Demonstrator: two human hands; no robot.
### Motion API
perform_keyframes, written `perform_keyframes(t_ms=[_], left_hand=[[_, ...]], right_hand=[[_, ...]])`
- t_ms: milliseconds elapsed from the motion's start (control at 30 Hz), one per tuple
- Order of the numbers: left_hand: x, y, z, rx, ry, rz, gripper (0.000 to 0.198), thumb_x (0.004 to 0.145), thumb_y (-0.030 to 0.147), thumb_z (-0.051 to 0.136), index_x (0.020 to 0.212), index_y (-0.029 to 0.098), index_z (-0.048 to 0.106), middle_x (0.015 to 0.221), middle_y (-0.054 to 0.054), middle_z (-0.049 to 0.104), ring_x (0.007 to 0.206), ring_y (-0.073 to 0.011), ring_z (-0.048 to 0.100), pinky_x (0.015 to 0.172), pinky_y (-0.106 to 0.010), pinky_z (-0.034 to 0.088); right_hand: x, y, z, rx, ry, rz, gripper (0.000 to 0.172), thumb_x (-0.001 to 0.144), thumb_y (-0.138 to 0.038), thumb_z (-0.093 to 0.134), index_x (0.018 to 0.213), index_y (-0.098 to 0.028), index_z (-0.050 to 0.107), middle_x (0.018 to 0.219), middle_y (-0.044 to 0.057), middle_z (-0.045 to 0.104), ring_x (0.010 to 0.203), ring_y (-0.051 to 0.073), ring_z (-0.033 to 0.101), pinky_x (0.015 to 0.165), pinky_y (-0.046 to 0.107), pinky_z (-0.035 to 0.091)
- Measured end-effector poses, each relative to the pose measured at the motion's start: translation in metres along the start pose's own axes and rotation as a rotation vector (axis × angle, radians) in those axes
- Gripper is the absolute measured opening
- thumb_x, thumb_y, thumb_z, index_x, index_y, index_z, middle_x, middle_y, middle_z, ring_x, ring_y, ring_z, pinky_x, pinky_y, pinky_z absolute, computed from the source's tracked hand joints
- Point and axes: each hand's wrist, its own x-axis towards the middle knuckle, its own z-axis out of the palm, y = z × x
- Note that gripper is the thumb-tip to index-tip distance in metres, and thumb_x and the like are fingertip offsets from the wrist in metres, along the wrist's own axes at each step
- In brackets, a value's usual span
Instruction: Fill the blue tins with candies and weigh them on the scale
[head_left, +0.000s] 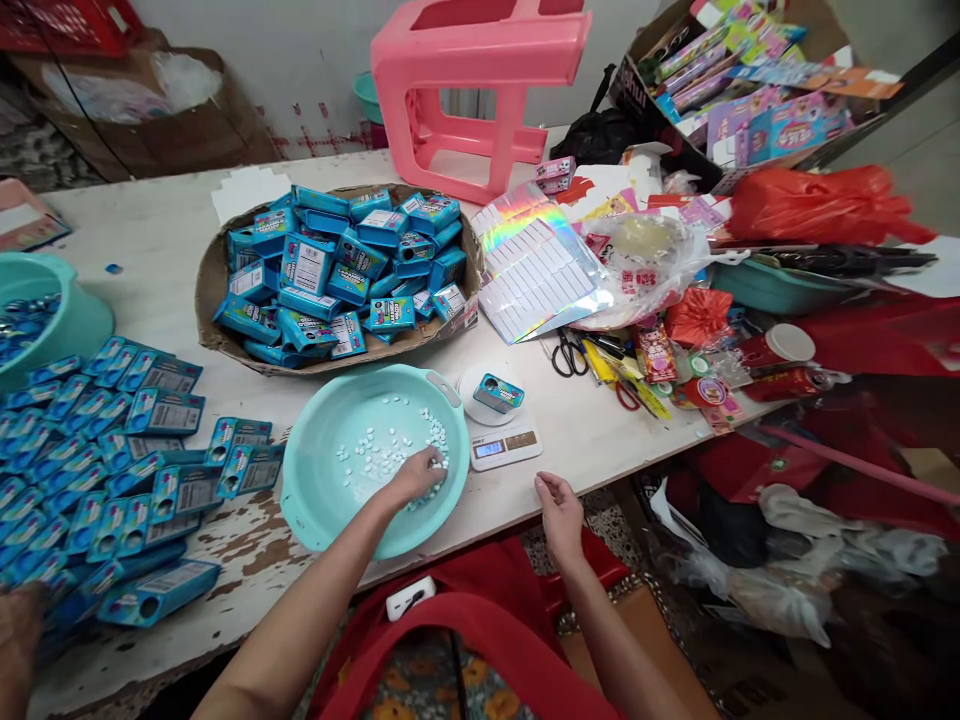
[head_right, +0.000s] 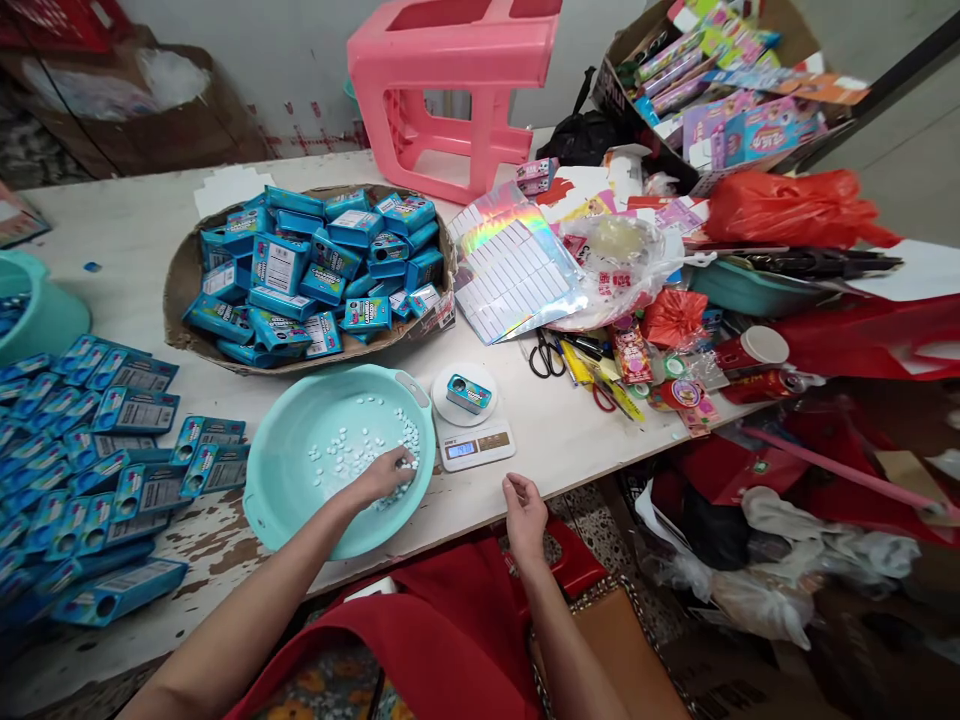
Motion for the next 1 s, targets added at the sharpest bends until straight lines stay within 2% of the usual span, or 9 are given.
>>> perform_keyframes(t_ms=[100, 200, 333, 467, 567, 700, 767, 867, 1000], left_hand=[[-0.014, -0.005, -0.013, -0.288, -0.109, -0.070, 0.023, 0.072, 0.033, 0.059, 0.089, 0.018, 0.055, 0.067, 0.001, 0.055, 0.049, -0.0111, 0.051, 0.040, -0.019, 0.032], [-0.021, -0.010, -0.029, -0.778, -0.150, -0.146, 0.035, 0.072, 0.042, 0.063, 0.097, 0.019, 0.053, 0.076, -0.001, 0.061, 0.049, -0.0088, 0.052, 0.036, -0.016, 0.026], [-0.007, -0.006, -0.034, -1.148, -0.054, -0.271, 0.031, 0.079, 0.049, 0.056, 0.081, 0.017, 0.054, 0.064, 0.000, 0.058, 0.043, -0.0074, 0.049, 0.037, -0.017, 0.033], [0.008, 0.028, -0.033, -1.383, 0.023, -0.159, 0.032, 0.079, 0.040, 0.059, 0.061, 0.016, 0.046, 0.055, 0.001, 0.053, 0.038, -0.0054, 0.042, 0.035, -0.016, 0.029], [0.017, 0.078, -0.030, -1.418, 0.086, -0.011, 0.039, 0.076, 0.041, 0.064, 0.057, 0.016, 0.042, 0.059, -0.001, 0.056, 0.039, -0.0045, 0.043, 0.033, -0.015, 0.026], [0.040, 0.149, -0.016, -1.360, 0.253, 0.183, 0.036, 0.073, 0.048, 0.066, 0.066, 0.017, 0.048, 0.042, 0.007, 0.039, 0.031, -0.0038, 0.032, 0.032, -0.016, 0.020], [0.055, 0.174, -0.006, -1.317, 0.343, 0.240, 0.041, 0.072, 0.052, 0.065, 0.063, 0.017, 0.045, 0.043, 0.007, 0.040, 0.032, -0.0037, 0.032, 0.032, -0.017, 0.018], [0.075, 0.193, 0.008, -1.241, 0.461, 0.322, 0.046, 0.072, 0.053, 0.064, 0.057, 0.017, 0.040, 0.050, 0.004, 0.047, 0.038, -0.0046, 0.042, 0.036, -0.017, 0.024], [0.090, 0.198, 0.022, -1.143, 0.568, 0.359, 0.042, 0.072, 0.051, 0.064, 0.061, 0.016, 0.044, 0.052, 0.005, 0.046, 0.046, -0.0074, 0.050, 0.043, -0.018, 0.035]], right_hand=[[0.004, 0.004, -0.005, 0.000, 0.005, 0.021, 0.037, 0.072, -0.045, 0.064, 0.094, -0.015, 0.064, 0.092, 0.011, 0.068, 0.086, 0.023, 0.063, 0.083, 0.039, 0.049], [0.009, 0.007, -0.010, 0.005, 0.004, 0.041, 0.037, 0.072, -0.045, 0.065, 0.094, -0.015, 0.064, 0.092, 0.010, 0.068, 0.086, 0.023, 0.062, 0.082, 0.038, 0.049], [0.015, 0.010, -0.015, 0.009, -0.002, 0.068, 0.038, 0.070, -0.046, 0.066, 0.093, -0.015, 0.065, 0.092, 0.010, 0.069, 0.084, 0.023, 0.062, 0.081, 0.038, 0.049], [0.022, 0.012, -0.022, 0.015, -0.020, 0.089, 0.038, 0.070, -0.047, 0.066, 0.093, -0.015, 0.065, 0.093, 0.010, 0.069, 0.085, 0.023, 0.062, 0.081, 0.037, 0.049], [0.026, 0.011, -0.027, 0.020, -0.018, 0.100, 0.037, 0.070, -0.046, 0.066, 0.091, -0.016, 0.065, 0.092, 0.010, 0.069, 0.085, 0.023, 0.062, 0.082, 0.038, 0.048], [0.033, 0.009, -0.036, 0.031, -0.006, 0.104, 0.036, 0.070, -0.046, 0.066, 0.090, -0.016, 0.064, 0.089, 0.010, 0.069, 0.084, 0.023, 0.062, 0.082, 0.038, 0.048], [0.038, 0.011, -0.042, 0.035, -0.012, 0.107, 0.037, 0.071, -0.046, 0.065, 0.092, -0.016, 0.064, 0.090, 0.009, 0.069, 0.085, 0.023, 0.062, 0.081, 0.038, 0.048], [0.047, 0.022, -0.053, 0.024, -0.015, 0.118, 0.039, 0.072, -0.047, 0.064, 0.095, -0.016, 0.063, 0.093, 0.010, 0.069, 0.086, 0.024, 0.062, 0.081, 0.037, 0.048], [0.056, 0.037, -0.066, 0.005, 0.013, 0.134, 0.041, 0.071, -0.049, 0.064, 0.095, -0.016, 0.064, 0.094, 0.009, 0.069, 0.088, 0.024, 0.062, 0.082, 0.036, 0.048]])
